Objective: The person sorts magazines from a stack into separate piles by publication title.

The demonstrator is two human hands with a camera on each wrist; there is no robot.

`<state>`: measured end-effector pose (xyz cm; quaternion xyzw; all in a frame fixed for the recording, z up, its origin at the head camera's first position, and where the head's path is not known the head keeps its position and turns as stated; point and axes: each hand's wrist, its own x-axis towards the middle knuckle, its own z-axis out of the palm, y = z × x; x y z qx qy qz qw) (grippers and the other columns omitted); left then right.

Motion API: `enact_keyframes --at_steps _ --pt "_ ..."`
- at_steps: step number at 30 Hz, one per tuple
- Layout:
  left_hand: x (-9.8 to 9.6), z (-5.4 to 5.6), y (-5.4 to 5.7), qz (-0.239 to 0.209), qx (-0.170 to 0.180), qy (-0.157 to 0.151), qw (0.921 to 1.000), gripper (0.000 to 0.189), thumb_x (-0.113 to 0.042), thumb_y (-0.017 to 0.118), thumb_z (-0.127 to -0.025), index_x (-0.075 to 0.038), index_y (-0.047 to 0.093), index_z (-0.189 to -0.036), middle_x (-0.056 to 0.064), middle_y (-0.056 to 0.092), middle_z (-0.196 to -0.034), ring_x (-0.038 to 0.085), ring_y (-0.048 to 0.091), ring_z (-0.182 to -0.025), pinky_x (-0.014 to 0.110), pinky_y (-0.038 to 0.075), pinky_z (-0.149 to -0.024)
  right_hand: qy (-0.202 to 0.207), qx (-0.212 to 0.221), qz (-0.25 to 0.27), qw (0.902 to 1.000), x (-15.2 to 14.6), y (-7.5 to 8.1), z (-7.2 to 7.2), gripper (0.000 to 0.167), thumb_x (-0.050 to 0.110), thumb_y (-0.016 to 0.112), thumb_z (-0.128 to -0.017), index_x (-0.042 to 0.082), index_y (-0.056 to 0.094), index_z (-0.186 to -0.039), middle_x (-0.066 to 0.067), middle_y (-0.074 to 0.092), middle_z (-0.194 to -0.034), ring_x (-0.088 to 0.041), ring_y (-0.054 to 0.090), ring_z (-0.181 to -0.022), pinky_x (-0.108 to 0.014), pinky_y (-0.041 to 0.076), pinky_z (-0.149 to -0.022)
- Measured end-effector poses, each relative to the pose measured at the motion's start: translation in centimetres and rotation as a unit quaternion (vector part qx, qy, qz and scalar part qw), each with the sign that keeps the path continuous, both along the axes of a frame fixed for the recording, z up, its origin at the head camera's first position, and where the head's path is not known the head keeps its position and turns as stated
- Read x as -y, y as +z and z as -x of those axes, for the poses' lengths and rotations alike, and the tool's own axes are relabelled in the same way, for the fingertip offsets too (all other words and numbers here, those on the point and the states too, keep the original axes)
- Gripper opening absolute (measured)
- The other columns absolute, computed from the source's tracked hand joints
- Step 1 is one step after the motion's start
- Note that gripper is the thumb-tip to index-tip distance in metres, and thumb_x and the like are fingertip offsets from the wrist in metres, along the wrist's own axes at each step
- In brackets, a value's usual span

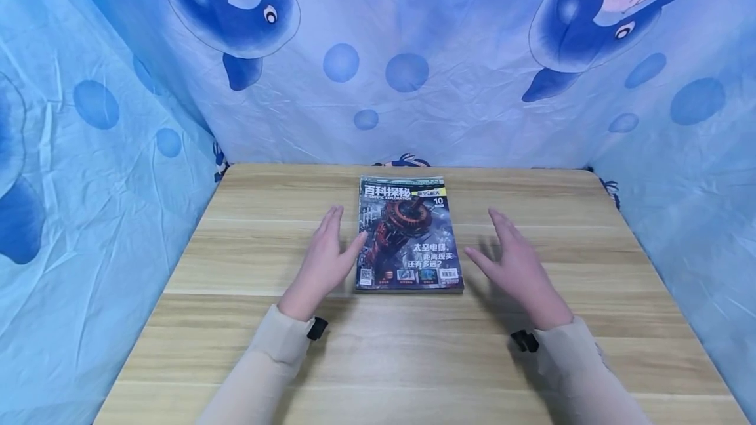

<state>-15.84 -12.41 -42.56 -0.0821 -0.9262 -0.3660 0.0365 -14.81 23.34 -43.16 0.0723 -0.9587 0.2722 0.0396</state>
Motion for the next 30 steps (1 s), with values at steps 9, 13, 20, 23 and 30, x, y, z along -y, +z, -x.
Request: enact_keyframes --at_steps 9,13,20,23,30 --pt "-1.1 1.3 -0.4 -0.064 0.012 0.023 0.9976 0.070 -0.036 0.058 -0.104 0.005 0.033 -0.154 0.024 0.031 -0.158 0.040 0.031 -0.144 0.053 0.025 -0.117 -0.005 0.033 0.036 0.9988 0.7 -0.7 0.9 0.101 0.060 0.065 -0.093 0.014 0.011 -0.165 -0.021 0.018 -0.165 -0.046 0.020 -0.147 -0.065 0.022 -0.113" --pt "-1.5 1.7 -0.6 -0.087 0.021 0.031 0.9955 0.065 -0.031 0.059 -0.103 0.007 0.037 -0.151 0.027 0.036 -0.154 0.043 0.039 -0.138 0.054 0.031 -0.114 -0.012 0.044 0.051 0.9976 1.0 -0.8 1.4 0.103 0.063 0.063 -0.093 0.008 0.011 -0.164 -0.025 0.022 -0.163 -0.047 0.023 -0.146 -0.063 0.023 -0.114" --pt "-1.5 2.8 -1.0 -0.109 0.034 0.046 0.9923 0.059 -0.023 0.062 -0.102 0.009 0.043 -0.147 0.028 0.048 -0.142 0.041 0.060 -0.109 0.052 0.049 -0.098 -0.003 0.039 0.109 0.9933 1.7 -1.4 2.8 0.095 0.054 0.065 -0.096 0.000 0.022 -0.160 -0.024 0.034 -0.158 -0.047 0.041 -0.136 -0.058 0.037 -0.108" --pt "-1.7 3.3 -1.4 -0.106 0.037 0.045 0.9927 0.055 -0.019 0.062 -0.101 0.011 0.046 -0.144 0.029 0.053 -0.135 0.040 0.060 -0.109 0.051 0.049 -0.097 -0.013 0.046 0.133 0.9900 1.9 -1.6 3.1 0.088 0.044 0.069 -0.097 -0.002 0.026 -0.158 -0.026 0.039 -0.154 -0.046 0.049 -0.131 -0.056 0.043 -0.104" --pt "-2.1 4.2 -2.1 -0.106 0.059 0.063 0.9906 0.051 -0.014 0.063 -0.100 0.012 0.049 -0.141 0.027 0.057 -0.121 0.039 0.056 -0.110 0.050 0.050 -0.093 -0.024 0.063 0.163 0.9843 2.6 -2.1 4.1 0.072 0.030 0.071 -0.098 -0.006 0.039 -0.151 -0.026 0.055 -0.138 -0.041 0.060 -0.119 -0.052 0.051 -0.097"
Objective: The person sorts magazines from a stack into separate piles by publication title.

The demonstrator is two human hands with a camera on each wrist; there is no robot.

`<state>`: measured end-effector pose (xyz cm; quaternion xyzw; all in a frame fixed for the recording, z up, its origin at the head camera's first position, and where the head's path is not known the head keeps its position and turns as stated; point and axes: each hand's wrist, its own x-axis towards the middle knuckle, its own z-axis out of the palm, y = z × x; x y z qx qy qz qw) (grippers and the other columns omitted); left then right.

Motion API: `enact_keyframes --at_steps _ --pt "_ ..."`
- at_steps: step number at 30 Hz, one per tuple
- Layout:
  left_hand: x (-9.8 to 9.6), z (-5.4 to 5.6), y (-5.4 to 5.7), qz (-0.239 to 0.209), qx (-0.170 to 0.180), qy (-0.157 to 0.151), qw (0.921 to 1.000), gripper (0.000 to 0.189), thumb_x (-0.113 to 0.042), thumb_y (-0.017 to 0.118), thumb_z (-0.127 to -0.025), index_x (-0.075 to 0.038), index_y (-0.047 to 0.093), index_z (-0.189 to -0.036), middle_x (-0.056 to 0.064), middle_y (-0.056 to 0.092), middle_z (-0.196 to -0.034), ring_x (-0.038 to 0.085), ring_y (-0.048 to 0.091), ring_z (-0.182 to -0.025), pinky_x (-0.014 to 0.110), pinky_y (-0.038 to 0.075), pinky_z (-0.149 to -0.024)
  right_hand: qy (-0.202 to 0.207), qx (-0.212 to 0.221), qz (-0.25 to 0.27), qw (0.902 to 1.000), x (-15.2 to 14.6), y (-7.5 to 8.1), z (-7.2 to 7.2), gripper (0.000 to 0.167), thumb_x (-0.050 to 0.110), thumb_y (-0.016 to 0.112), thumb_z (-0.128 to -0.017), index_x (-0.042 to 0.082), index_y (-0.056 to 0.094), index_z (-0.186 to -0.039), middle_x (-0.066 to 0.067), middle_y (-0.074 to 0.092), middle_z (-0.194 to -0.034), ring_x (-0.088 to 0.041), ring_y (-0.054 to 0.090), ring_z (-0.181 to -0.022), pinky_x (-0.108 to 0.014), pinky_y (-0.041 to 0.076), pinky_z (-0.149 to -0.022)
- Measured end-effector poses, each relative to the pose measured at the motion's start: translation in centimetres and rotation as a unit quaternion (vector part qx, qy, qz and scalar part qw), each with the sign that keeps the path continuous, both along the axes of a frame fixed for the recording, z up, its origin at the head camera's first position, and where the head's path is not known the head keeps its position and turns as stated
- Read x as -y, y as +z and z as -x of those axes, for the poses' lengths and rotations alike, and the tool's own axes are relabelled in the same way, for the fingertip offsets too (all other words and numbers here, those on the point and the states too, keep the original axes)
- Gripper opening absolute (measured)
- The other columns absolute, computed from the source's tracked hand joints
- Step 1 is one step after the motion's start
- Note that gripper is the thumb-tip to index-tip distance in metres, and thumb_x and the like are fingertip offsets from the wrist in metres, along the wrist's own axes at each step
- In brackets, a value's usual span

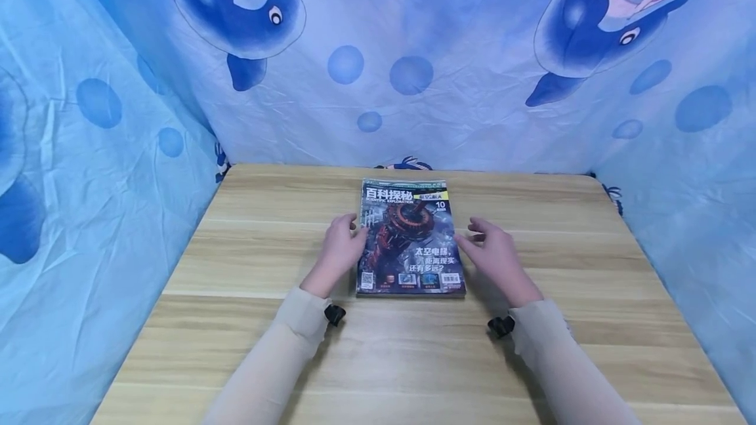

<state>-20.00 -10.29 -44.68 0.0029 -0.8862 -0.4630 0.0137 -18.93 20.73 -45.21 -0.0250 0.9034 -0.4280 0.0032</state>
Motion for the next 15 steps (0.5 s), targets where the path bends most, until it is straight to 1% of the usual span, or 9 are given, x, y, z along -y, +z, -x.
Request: enact_keyframes --at_steps 2,5,9,12,15 --pt "-0.1 0.2 0.0 0.000 0.013 0.007 0.9999 0.050 -0.013 0.063 -0.100 0.012 0.049 -0.141 0.024 0.057 -0.117 0.037 0.057 -0.106 0.048 0.051 -0.091 -0.005 0.006 0.002 1.0000 0.2 -0.1 0.3 0.068 0.028 0.071 -0.097 -0.008 0.044 -0.148 -0.025 0.060 -0.130 -0.039 0.061 -0.115 -0.050 0.052 -0.096" --pt "-0.1 0.4 -0.2 0.005 0.027 0.009 0.9996 0.050 -0.012 0.063 -0.099 0.013 0.049 -0.140 0.019 0.058 -0.106 0.031 0.058 -0.095 0.044 0.054 -0.084 -0.011 0.018 0.001 0.9998 0.5 -0.2 0.6 0.063 0.027 0.072 -0.097 -0.009 0.049 -0.143 -0.022 0.065 -0.120 -0.035 0.063 -0.109 -0.048 0.053 -0.093" --pt "-0.3 0.8 -0.5 0.005 0.047 0.007 0.9988 0.049 -0.012 0.062 -0.099 0.013 0.050 -0.140 0.013 0.058 -0.092 0.025 0.057 -0.078 0.040 0.054 -0.072 -0.022 0.033 -0.007 0.9992 0.9 -0.4 1.0 0.059 0.026 0.072 -0.096 -0.009 0.054 -0.139 -0.019 0.066 -0.112 -0.033 0.063 -0.103 -0.046 0.054 -0.090" --pt "-0.3 1.0 -0.7 0.008 0.058 0.008 0.9982 0.049 -0.012 0.062 -0.098 0.012 0.051 -0.139 0.012 0.060 -0.090 0.024 0.059 -0.077 0.039 0.055 -0.071 -0.032 0.044 -0.011 0.9985 1.1 -0.4 1.2 0.056 0.026 0.072 -0.096 -0.009 0.056 -0.137 -0.018 0.066 -0.110 -0.032 0.062 -0.100 -0.045 0.054 -0.088" --pt "-0.4 1.2 -0.7 0.014 0.062 0.011 0.9979 0.048 -0.012 0.063 -0.097 0.011 0.052 -0.138 0.013 0.063 -0.096 0.027 0.063 -0.086 0.040 0.056 -0.076 -0.040 0.061 -0.008 0.9973 1.3 -0.4 1.4 0.054 0.026 0.072 -0.096 -0.008 0.057 -0.136 -0.017 0.065 -0.111 -0.030 0.062 -0.099 -0.043 0.055 -0.086"
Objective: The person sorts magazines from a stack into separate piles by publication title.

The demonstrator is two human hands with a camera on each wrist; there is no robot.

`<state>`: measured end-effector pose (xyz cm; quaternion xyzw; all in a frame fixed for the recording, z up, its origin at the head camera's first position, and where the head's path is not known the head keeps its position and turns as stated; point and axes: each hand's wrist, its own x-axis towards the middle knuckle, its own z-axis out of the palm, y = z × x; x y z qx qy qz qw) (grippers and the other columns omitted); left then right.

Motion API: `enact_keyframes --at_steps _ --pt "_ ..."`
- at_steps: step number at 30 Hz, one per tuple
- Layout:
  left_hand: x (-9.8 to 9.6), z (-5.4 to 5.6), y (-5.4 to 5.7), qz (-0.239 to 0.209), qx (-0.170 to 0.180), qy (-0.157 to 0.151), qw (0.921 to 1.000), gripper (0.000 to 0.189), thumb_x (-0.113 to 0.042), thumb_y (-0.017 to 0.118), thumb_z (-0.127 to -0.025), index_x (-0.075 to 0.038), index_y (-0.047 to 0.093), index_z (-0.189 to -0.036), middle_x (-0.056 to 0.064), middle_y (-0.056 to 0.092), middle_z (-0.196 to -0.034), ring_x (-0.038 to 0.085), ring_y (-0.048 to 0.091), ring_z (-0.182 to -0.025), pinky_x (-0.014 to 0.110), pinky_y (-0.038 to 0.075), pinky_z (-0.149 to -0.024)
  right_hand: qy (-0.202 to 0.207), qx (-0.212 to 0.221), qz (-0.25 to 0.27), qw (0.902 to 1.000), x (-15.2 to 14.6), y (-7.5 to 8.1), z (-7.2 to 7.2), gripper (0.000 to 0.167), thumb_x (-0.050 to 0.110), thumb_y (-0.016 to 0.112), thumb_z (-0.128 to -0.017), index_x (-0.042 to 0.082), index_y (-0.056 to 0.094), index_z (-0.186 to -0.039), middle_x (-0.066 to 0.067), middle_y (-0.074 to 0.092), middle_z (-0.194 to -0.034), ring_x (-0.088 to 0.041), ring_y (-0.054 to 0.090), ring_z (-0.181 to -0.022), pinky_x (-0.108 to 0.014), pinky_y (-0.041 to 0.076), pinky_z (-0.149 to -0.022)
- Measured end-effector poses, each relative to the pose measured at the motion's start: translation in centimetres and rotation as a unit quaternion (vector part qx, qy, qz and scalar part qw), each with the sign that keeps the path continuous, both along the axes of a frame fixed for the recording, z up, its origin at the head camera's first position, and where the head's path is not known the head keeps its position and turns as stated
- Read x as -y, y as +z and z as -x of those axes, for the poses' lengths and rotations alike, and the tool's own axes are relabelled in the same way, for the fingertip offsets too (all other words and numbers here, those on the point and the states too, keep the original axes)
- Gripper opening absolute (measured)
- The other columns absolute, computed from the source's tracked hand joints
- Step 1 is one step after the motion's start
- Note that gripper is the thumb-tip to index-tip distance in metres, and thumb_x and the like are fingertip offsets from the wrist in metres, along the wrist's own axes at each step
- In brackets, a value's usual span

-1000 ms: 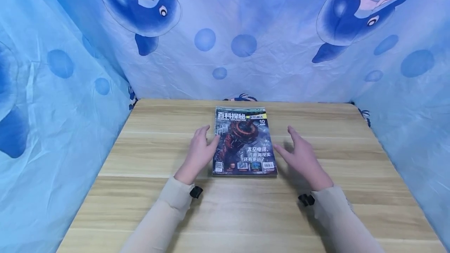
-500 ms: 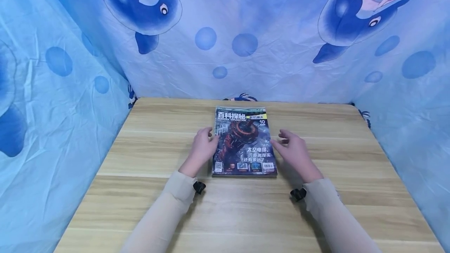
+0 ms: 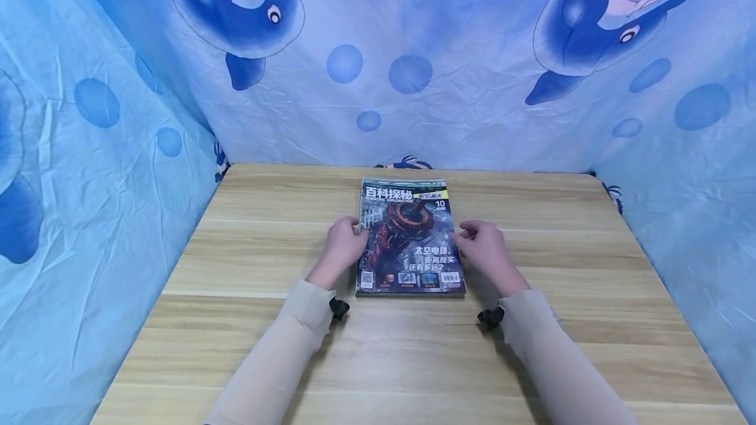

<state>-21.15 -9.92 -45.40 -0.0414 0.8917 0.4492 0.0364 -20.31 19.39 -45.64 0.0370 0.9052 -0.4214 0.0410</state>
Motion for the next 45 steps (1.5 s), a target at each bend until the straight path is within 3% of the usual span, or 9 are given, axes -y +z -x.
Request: enact_keyframes --at_steps 5,11,25,30,34,37,41,43,45 --pt "0.0 0.3 0.0 0.003 0.006 0.003 1.0000 0.045 -0.010 0.066 -0.095 0.011 0.056 -0.133 0.020 0.066 -0.106 0.032 0.065 -0.096 0.043 0.056 -0.083 -0.013 0.018 0.016 0.9996 0.3 -0.1 0.4 0.050 0.025 0.072 -0.096 -0.006 0.060 -0.132 -0.017 0.064 -0.110 -0.029 0.062 -0.095 -0.038 0.056 -0.079" --pt "0.0 0.7 -0.2 0.004 0.010 0.013 0.9999 0.040 -0.007 0.069 -0.092 0.009 0.059 -0.127 0.019 0.069 -0.102 0.031 0.067 -0.092 0.042 0.057 -0.081 -0.016 0.019 0.022 0.9995 0.5 -0.3 0.8 0.041 0.022 0.074 -0.095 -0.006 0.065 -0.123 -0.017 0.065 -0.104 -0.027 0.063 -0.088 -0.034 0.057 -0.070" --pt "0.1 0.9 -0.1 -0.005 0.014 0.008 0.9998 0.036 -0.004 0.069 -0.090 0.009 0.061 -0.123 0.017 0.068 -0.099 0.029 0.066 -0.091 0.042 0.056 -0.082 -0.014 0.039 0.018 0.9990 0.6 -0.3 1.1 0.033 0.016 0.075 -0.094 -0.005 0.067 -0.117 -0.016 0.065 -0.101 -0.026 0.063 -0.087 -0.035 0.056 -0.072" --pt "-0.1 0.6 0.3 -0.042 0.039 -0.013 0.9983 0.052 -0.010 0.074 -0.090 0.009 0.053 -0.134 0.018 0.067 -0.099 0.028 0.066 -0.086 0.042 0.057 -0.079 -0.015 0.042 0.021 0.9988 0.6 -0.3 1.0 0.034 0.016 0.075 -0.093 -0.004 0.067 -0.118 -0.015 0.065 -0.102 -0.026 0.063 -0.087 -0.034 0.056 -0.072" --pt "-0.2 0.2 0.4 -0.070 0.047 -0.027 0.9961 0.063 -0.009 0.076 -0.090 0.007 0.045 -0.142 0.024 0.066 -0.112 0.032 0.067 -0.094 0.044 0.057 -0.084 -0.017 0.044 0.027 0.9985 0.5 -0.5 1.1 0.035 0.017 0.076 -0.093 -0.004 0.067 -0.119 -0.016 0.066 -0.103 -0.026 0.064 -0.089 -0.035 0.057 -0.074" --pt "-0.1 0.0 0.4 -0.086 0.050 -0.030 0.9945 0.064 -0.006 0.075 -0.090 0.006 0.042 -0.145 0.027 0.064 -0.115 0.034 0.067 -0.096 0.045 0.056 -0.086 -0.018 0.045 0.035 0.9982 0.3 -0.6 1.1 0.036 0.019 0.076 -0.093 -0.003 0.066 -0.119 -0.016 0.066 -0.105 -0.027 0.064 -0.089 -0.035 0.058 -0.073" --pt "-0.1 -0.1 0.3 -0.127 0.060 -0.024 0.9898 0.059 -0.004 0.072 -0.093 0.005 0.044 -0.144 0.024 0.066 -0.109 0.030 0.069 -0.087 0.041 0.058 -0.079 -0.016 0.045 0.044 0.9979 0.1 -0.8 1.2 0.038 0.021 0.076 -0.093 -0.003 0.065 -0.121 -0.016 0.065 -0.105 -0.026 0.064 -0.088 -0.034 0.058 -0.070" --pt "0.0 -0.2 0.2 -0.171 0.073 -0.014 0.9824 0.054 -0.001 0.070 -0.093 0.002 0.046 -0.142 0.023 0.067 -0.106 0.028 0.070 -0.083 0.039 0.059 -0.076 -0.013 0.047 0.048 0.9976 0.0 -0.9 1.1 0.039 0.021 0.076 -0.093 -0.003 0.065 -0.122 -0.016 0.065 -0.106 -0.026 0.064 -0.088 -0.034 0.058 -0.070" --pt "0.0 -0.3 0.2 -0.227 0.089 -0.005 0.9697 0.051 0.002 0.067 -0.095 0.000 0.046 -0.141 0.023 0.068 -0.106 0.028 0.070 -0.080 0.039 0.060 -0.072 -0.008 0.049 0.055 0.9973 -0.1 -0.9 1.1 0.042 0.022 0.076 -0.094 -0.004 0.063 -0.124 -0.017 0.065 -0.107 -0.027 0.064 -0.089 -0.034 0.059 -0.071"
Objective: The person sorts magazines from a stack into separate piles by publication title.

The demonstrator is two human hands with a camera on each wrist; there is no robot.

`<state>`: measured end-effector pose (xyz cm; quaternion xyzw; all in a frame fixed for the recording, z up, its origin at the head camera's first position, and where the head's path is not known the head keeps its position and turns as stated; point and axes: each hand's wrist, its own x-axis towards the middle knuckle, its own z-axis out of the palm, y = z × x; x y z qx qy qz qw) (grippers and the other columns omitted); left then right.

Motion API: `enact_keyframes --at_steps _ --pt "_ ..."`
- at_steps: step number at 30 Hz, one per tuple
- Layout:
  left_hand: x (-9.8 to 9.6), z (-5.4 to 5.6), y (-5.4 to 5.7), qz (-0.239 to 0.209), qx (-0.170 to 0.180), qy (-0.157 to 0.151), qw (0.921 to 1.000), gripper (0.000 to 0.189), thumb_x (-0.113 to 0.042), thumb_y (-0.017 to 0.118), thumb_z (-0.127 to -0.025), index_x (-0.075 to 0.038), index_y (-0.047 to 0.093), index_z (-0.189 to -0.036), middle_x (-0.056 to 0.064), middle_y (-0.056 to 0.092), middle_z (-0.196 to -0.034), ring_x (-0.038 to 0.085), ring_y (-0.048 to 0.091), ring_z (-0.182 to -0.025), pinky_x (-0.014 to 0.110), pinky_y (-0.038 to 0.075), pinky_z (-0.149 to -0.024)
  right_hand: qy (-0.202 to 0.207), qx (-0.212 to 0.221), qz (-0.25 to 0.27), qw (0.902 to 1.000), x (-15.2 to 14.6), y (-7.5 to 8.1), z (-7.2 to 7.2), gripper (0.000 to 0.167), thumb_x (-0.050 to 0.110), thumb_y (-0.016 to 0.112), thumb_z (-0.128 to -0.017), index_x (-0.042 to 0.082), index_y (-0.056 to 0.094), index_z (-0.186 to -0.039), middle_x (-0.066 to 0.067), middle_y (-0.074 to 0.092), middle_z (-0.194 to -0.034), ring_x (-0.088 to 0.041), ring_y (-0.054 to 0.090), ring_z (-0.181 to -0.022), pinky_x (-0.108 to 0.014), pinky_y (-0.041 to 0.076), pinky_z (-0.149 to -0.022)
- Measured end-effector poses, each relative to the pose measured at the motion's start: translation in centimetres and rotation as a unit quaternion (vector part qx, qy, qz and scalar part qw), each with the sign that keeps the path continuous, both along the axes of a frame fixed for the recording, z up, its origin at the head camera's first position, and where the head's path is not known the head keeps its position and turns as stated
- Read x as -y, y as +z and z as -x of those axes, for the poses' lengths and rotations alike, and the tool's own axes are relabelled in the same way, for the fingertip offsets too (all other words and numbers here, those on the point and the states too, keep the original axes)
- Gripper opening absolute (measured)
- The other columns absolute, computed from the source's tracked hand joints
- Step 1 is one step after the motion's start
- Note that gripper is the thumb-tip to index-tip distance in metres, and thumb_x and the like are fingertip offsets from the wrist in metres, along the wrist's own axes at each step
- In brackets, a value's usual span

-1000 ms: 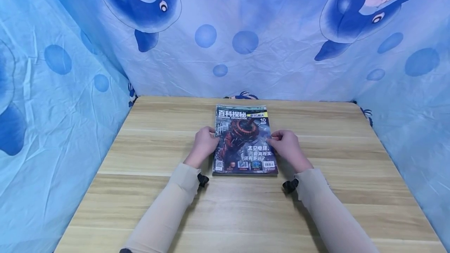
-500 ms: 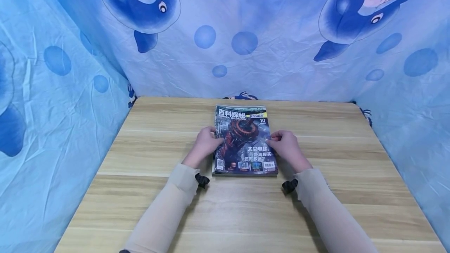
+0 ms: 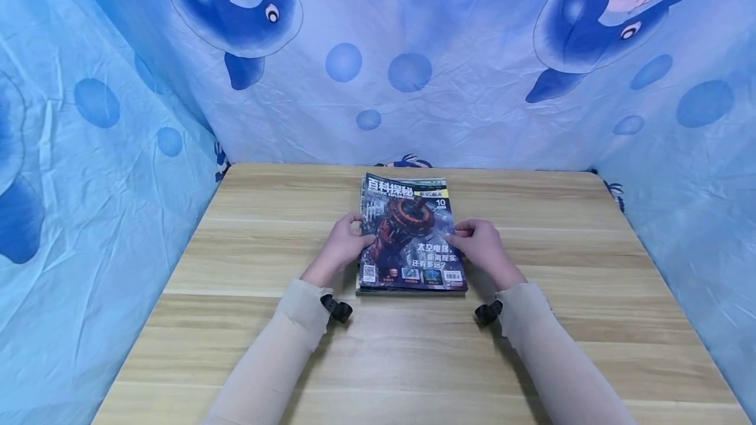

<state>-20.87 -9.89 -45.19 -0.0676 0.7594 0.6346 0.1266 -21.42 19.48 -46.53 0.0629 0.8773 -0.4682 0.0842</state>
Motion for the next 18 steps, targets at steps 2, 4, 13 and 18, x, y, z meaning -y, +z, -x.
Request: enact_keyframes --at_steps 2,4,13,18 --pt "0.0 -0.1 0.0 -0.045 0.015 0.006 0.9988 0.049 0.003 0.064 -0.096 -0.003 0.046 -0.141 0.023 0.069 -0.105 0.027 0.071 -0.078 0.039 0.060 -0.070 0.004 0.002 0.008 1.0000 -0.1 0.0 0.0 0.045 0.022 0.076 -0.094 -0.004 0.062 -0.127 -0.018 0.064 -0.109 -0.028 0.064 -0.090 -0.035 0.059 -0.071" --pt "0.0 -0.2 0.0 -0.078 0.026 0.007 0.9966 0.049 0.004 0.062 -0.097 -0.005 0.045 -0.141 0.023 0.069 -0.105 0.027 0.071 -0.076 0.039 0.060 -0.067 0.009 0.004 0.016 0.9998 -0.3 0.1 -0.1 0.049 0.025 0.075 -0.094 -0.005 0.060 -0.130 -0.018 0.063 -0.113 -0.029 0.063 -0.094 -0.037 0.058 -0.074" --pt "0.5 -0.4 0.1 -0.141 0.040 0.014 0.9891 0.051 0.006 0.060 -0.097 -0.009 0.045 -0.143 0.022 0.070 -0.104 0.025 0.071 -0.075 0.041 0.061 -0.067 0.048 0.036 0.096 0.9936 -1.4 1.2 -0.7 0.075 0.029 0.075 -0.094 -0.006 0.041 -0.150 -0.023 0.057 -0.132 -0.032 0.060 -0.112 -0.037 0.054 -0.091" --pt "1.1 -0.5 0.8 -0.159 0.031 0.022 0.9866 0.051 0.007 0.060 -0.097 -0.009 0.046 -0.143 0.023 0.070 -0.103 0.025 0.071 -0.074 0.042 0.061 -0.068 0.074 0.062 0.190 0.9770 -1.1 2.5 -0.7 0.078 0.022 0.075 -0.094 -0.006 0.034 -0.154 -0.025 0.056 -0.138 -0.032 0.064 -0.112 -0.037 0.055 -0.090"
